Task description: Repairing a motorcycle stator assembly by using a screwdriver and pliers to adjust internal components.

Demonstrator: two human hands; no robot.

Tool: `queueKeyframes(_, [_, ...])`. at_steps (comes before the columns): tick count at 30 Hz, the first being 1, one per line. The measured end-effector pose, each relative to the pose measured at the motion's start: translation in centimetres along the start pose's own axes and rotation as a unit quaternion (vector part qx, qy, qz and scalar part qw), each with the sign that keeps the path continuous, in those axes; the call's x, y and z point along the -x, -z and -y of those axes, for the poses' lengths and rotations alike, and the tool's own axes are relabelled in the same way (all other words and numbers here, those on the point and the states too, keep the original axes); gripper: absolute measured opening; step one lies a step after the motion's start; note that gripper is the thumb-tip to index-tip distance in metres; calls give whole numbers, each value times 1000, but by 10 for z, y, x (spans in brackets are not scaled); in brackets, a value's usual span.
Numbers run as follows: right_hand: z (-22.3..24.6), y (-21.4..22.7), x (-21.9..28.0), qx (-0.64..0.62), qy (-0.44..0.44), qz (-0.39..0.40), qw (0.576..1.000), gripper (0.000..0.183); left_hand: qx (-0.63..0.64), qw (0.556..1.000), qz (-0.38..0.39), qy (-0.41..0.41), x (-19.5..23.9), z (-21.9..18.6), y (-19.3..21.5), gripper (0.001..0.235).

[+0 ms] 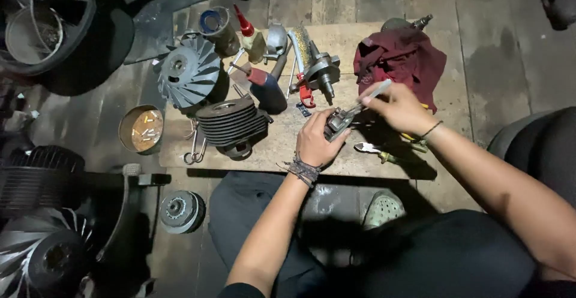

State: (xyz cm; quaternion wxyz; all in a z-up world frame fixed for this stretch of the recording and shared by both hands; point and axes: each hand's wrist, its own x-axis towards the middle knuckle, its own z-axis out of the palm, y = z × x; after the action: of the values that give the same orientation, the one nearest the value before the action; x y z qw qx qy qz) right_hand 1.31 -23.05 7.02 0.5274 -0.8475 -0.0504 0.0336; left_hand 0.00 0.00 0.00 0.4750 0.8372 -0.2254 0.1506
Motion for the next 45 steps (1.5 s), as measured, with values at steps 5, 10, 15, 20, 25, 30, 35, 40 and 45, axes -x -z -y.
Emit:
queueKeyframes(5, [29, 0, 9, -52, -42, -19, 998, 17, 4, 1000, -6, -5, 2, 6, -5, 57])
queueKeyframes(10, [18, -5, 13, -39, 19, 37, 998, 16, 4, 1000, -7, -8, 5, 9, -8, 57])
queueKeyframes(15, [16, 4, 12, -52, 8, -35, 998, 16, 13, 1000, -7, -9, 1, 4, -4, 56])
queueKeyframes(20, [14, -4, 8, -51, 28, 24, 998, 15, 7, 1000, -5, -8, 5, 5, -7, 57])
queueKeyframes(25, [-8, 3, 5, -48, 17, -57, 997, 15, 0, 1000, -10, -10, 4, 7, -8, 57])
queueKeyframes(30, [24, -13, 14, -66, 31, 42, 996, 15, 3, 1000, 1, -18, 2, 4, -7, 57])
queueKeyframes(35, [-6, 6, 0, -51, 23, -19, 998, 17, -1, 1000, 2, -14, 3, 3, -5, 58])
queueKeyframes(40, [26, -4, 12, -94, 20, 37, 995, 17, -12, 1000, 4, -9, 4, 2, -6, 59])
queueKeyframes(45, [-14, 5, -1, -17, 53, -12, 998, 17, -5, 1000, 2, -9, 4, 2, -3, 57])
